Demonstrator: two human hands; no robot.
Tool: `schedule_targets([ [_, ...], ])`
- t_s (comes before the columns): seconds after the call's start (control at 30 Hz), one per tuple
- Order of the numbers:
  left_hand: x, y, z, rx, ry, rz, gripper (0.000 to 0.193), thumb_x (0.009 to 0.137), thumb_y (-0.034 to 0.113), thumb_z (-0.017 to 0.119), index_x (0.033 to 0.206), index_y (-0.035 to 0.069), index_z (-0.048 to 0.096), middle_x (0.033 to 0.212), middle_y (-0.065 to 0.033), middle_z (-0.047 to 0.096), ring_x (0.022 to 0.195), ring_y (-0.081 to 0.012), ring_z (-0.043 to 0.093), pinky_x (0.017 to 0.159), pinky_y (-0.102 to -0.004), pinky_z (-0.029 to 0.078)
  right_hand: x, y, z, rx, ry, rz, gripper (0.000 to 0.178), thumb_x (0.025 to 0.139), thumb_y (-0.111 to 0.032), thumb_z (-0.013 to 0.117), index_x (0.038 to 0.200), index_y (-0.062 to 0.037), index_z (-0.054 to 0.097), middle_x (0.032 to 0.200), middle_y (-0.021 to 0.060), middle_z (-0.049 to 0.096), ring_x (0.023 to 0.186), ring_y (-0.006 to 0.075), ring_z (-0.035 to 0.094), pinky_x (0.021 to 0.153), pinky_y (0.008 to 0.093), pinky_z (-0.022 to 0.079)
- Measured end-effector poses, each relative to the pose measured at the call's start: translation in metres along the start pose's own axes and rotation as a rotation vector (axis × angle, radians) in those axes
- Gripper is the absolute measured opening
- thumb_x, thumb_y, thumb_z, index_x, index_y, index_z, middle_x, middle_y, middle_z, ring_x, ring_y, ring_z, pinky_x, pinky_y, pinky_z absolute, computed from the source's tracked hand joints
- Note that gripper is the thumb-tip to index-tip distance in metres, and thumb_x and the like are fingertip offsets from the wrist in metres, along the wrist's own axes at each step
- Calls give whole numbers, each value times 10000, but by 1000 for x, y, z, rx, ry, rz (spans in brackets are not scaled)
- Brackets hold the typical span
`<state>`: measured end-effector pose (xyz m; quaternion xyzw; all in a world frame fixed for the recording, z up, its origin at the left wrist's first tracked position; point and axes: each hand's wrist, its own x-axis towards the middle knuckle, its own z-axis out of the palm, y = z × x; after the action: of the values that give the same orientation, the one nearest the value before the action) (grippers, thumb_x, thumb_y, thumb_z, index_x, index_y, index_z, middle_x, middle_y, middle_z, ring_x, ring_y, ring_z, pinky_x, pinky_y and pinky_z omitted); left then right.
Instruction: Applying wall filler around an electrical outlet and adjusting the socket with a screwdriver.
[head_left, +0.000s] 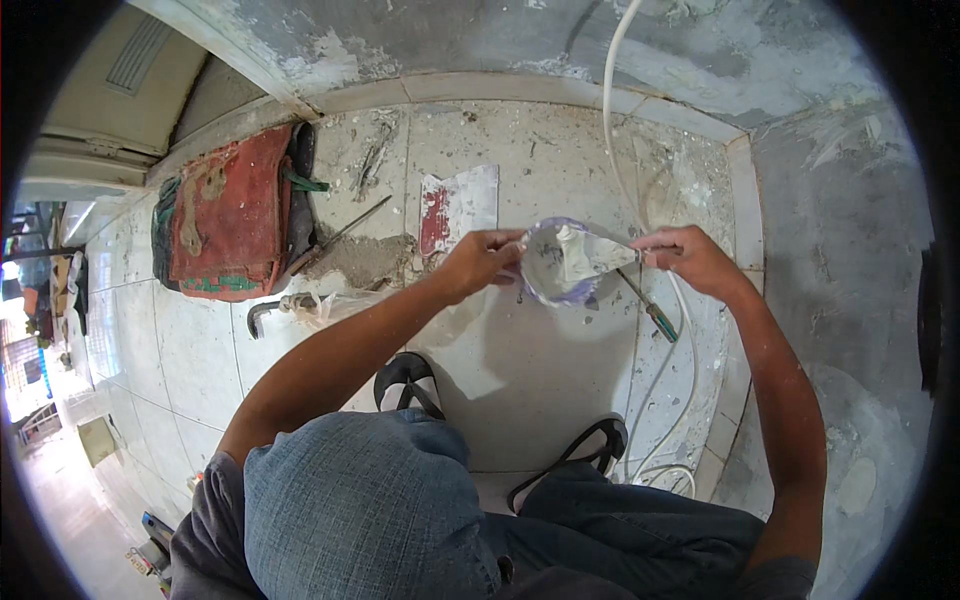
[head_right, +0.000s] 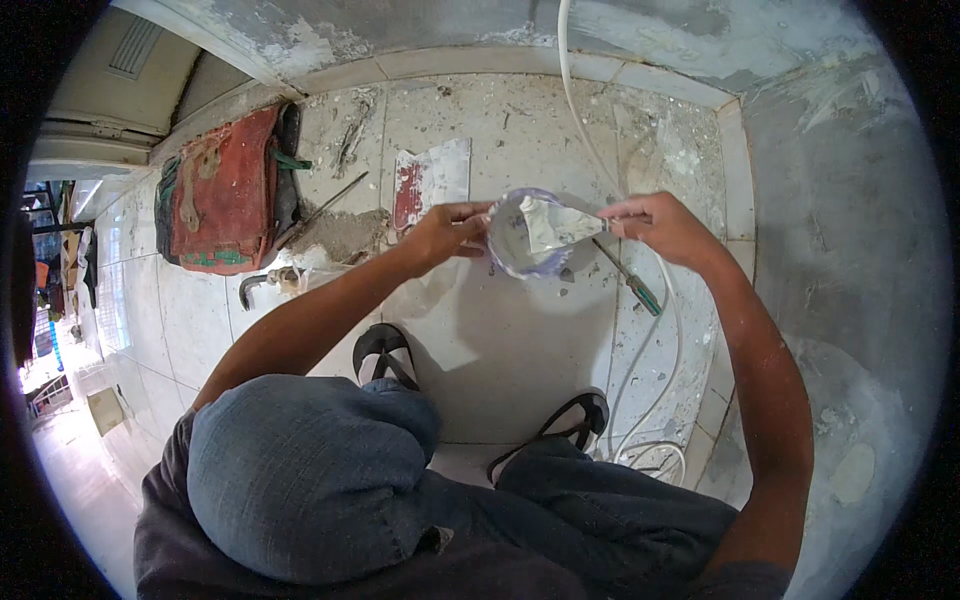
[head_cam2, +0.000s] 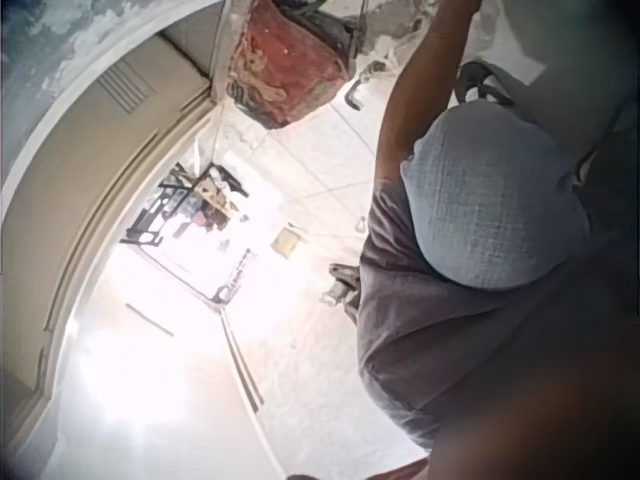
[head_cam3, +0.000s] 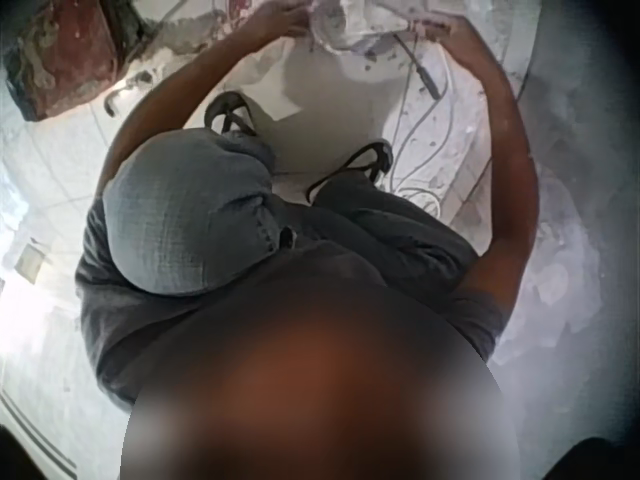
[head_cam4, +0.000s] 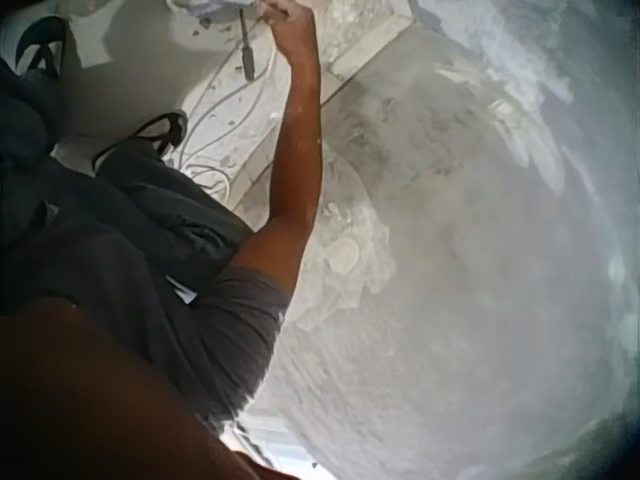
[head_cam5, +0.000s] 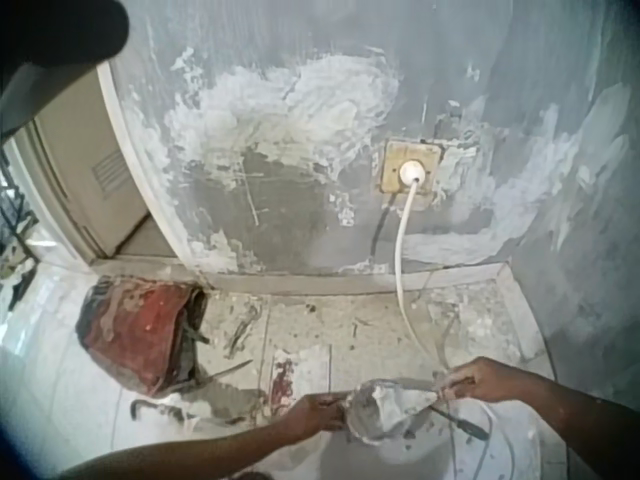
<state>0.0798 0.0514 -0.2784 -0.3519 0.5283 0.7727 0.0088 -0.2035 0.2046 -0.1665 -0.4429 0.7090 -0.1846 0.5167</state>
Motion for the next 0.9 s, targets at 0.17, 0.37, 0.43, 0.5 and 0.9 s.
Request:
schedule_targets([
  [0.17, -7, -12, -28, 795, 381, 189, 565, 884, 446, 618, 1264, 36, 538, 1045, -171, 610, 904, -330, 608, 762, -417, 502, -19, 24, 9, 204, 28, 78, 376, 878, -81, 597, 1242, 15, 589, 993, 26, 632, 876, 115, 546, 846, 247, 441],
  [0.37, -3, 18, -50, 1035, 923, -91, 1020, 673, 500, 800, 1439, 98, 260, 1228, -195, 433, 1213, -381, 401, 947, -452, 412, -54, 31, 21, 429, 49, 96, 409, 891, -94, 586, 1275, 40, 544, 974, 10, 609, 812, 90, 507, 799, 226, 433],
  [0.43, 6, 21, -48, 1096, 858, -79, 1097, 610, 426, 863, 1444, 102, 228, 1234, -205, 455, 1146, -364, 483, 915, -456, 442, -72, 31, 20, 483, 9, 117, 386, 897, -96, 581, 1257, 41, 551, 973, 9, 610, 814, 88, 519, 803, 230, 435],
  [0.5, 18, 20, -52, 992, 839, -136, 1111, 577, 383, 887, 1434, 104, 235, 1239, -209, 459, 1150, -369, 488, 924, -452, 441, -89, 28, 17, 482, 31, 139, 371, 895, -77, 589, 1246, 36, 553, 981, 16, 619, 840, 89, 541, 817, 240, 444],
  [0.9, 6, 25, -81, -197, 341, -27, 122, 841, 92, 678, 828, 15, 585, 663, -58, 578, 521, -181, 571, 482, -328, 483, -102, 35, 45, 1006, 139, -95, 488, 891, -123, 628, 1315, 65, 476, 1082, 89, 617, 845, 120, 540, 837, 269, 449],
])
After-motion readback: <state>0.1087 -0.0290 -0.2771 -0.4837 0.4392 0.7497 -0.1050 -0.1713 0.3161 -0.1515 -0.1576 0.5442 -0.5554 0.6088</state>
